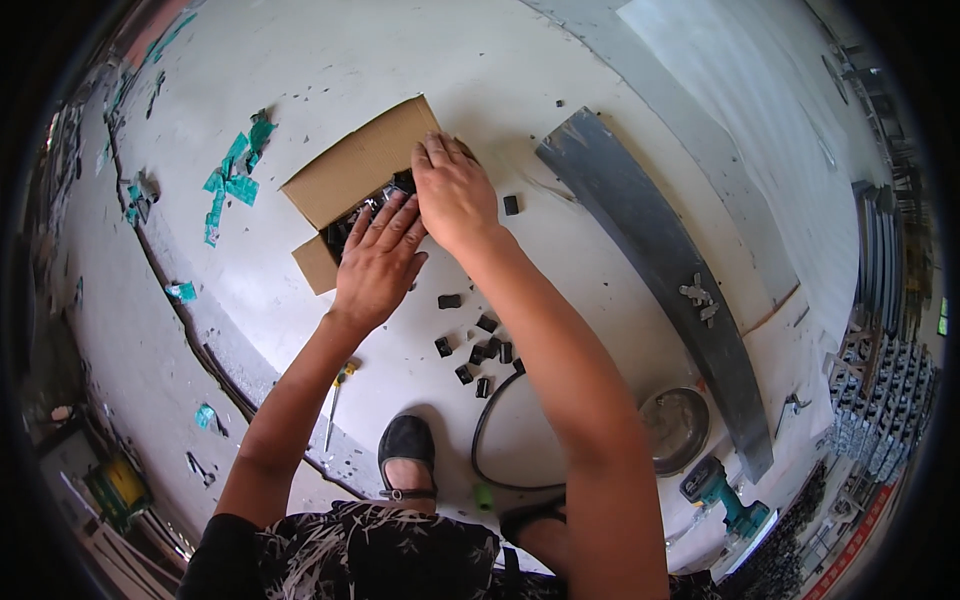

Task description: The person sorts a variety of small black and silver metal parts from a circular tray onto a work surface and then places the black parts into a cardboard box.

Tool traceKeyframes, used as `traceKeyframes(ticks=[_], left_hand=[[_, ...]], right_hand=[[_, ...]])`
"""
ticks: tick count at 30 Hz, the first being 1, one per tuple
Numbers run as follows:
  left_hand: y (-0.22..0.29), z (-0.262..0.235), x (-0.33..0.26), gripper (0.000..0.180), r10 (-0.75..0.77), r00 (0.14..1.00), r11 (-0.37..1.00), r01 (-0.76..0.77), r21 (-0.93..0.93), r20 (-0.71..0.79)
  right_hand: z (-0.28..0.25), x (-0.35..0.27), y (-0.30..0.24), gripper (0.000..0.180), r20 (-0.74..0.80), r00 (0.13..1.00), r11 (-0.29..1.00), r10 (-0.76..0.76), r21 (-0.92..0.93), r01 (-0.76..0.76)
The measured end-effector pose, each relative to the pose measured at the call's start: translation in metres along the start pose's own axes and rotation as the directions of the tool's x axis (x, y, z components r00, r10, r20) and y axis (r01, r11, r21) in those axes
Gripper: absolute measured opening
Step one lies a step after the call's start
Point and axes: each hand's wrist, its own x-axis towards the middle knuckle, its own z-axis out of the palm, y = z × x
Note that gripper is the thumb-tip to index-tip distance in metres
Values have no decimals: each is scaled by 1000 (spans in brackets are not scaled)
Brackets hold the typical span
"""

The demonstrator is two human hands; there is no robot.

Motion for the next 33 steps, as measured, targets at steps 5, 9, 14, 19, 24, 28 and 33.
traceKeyframes(ticks=[5, 9, 14, 19, 24, 28, 33], left_hand=[[-31, 16, -14, 57, -163, 986, 981, 165, 97, -32], [-32, 17, -14, 54, -231, 970, 962, 239, 131, -71], [-27, 16, 17, 58, -38, 994, 999, 37, -9, -100], [-48, 21, -16, 73, 3, 999, 1000, -3, 0, 45], [-45, 11, -9, 69, -28, 997, 1000, 29, -11, 77], [-54, -3, -9, 56, -23, 996, 902, 57, -428, 84], [-41, -14, -40, 60, -338, 940, 916, 319, -243, -38]], right_hand=[[18, -40, -13, 40, 75, 997, 986, 15, -167, -2], [14, -66, -14, 43, 105, 994, 985, 12, -174, 6], [20, -53, -22, 47, 46, 997, 991, 57, -125, -51], [11, -66, -20, 49, 48, 999, 999, 6, -50, -4], [16, -68, -33, 45, -9, 996, 996, -85, -4, 85], [14, -46, -35, 42, 33, 999, 999, -30, 44, 29], [14, -31, -29, 55, 30, 1000, 998, -1, 58, 0]])
